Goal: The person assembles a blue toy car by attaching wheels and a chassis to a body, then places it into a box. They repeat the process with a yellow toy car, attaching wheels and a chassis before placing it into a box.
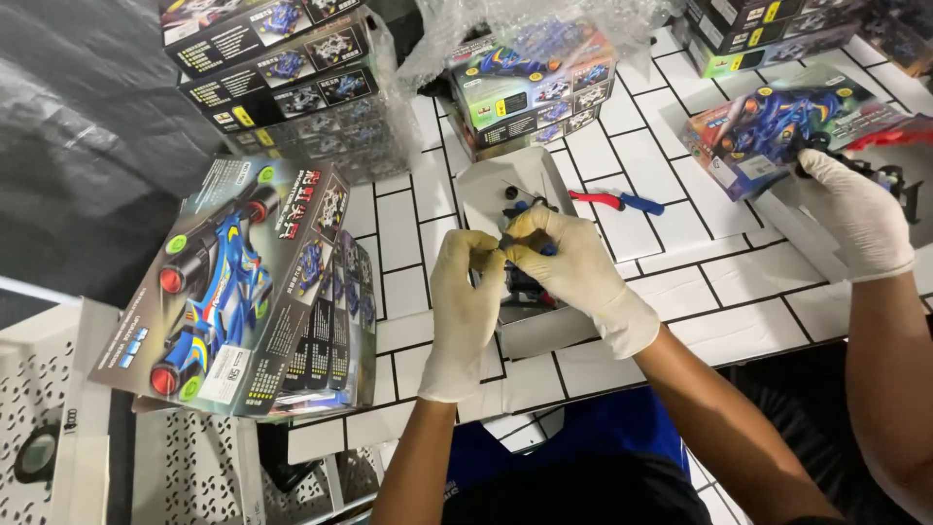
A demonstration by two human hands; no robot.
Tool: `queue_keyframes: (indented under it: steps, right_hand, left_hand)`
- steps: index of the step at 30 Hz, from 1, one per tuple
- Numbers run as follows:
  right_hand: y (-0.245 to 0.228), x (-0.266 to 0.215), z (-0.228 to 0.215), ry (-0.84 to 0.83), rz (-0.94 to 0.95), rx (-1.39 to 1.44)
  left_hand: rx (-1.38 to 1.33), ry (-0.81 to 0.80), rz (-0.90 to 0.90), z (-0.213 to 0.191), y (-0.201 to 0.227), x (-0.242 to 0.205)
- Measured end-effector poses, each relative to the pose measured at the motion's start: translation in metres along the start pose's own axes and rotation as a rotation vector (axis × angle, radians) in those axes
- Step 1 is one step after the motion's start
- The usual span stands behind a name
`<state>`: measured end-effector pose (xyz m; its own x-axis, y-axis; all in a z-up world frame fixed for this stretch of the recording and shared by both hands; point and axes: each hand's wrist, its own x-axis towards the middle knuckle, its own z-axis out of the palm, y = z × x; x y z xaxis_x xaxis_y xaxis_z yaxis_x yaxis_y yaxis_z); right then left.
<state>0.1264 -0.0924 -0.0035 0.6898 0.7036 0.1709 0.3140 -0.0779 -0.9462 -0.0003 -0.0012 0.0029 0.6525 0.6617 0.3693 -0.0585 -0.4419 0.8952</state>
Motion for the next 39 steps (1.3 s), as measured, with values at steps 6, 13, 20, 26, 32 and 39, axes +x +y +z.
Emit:
queue_keyframes:
  steps: [6,13,20,26,32,39]
  right_hand:
    - [-0.013,-0.009,0.004,0.119,-0.258,-0.059]
    - [-0.002,-0.011,0.008,0.184,-0.453,-0.042]
    - [0.012,-0.011,0.010,0.226,-0.451,-0.091]
    - [0.030,-0.005,0.006,0.267,-0.412,-0.130]
    - [0.044,-0.003,0.009,0.306,-0.298,-0.089]
    - [0.032,0.007,0.017,0.263,-0.366,-0.147]
  left_hand:
    - [-0.096,0.050,0.000,0.001,0.008,-0.003]
    - [-0.180,0.062,-0.022,0.004,0.005,-0.005]
    - [-0.262,0.128,-0.101,0.018,-0.005,-0.009]
    - [-0.232,0.140,-0.110,0.033,-0.020,-0.002]
    - [-0.093,0.127,-0.107,0.042,-0.030,0.002]
    - [0.094,0.079,-0.152,0.041,-0.049,0.022]
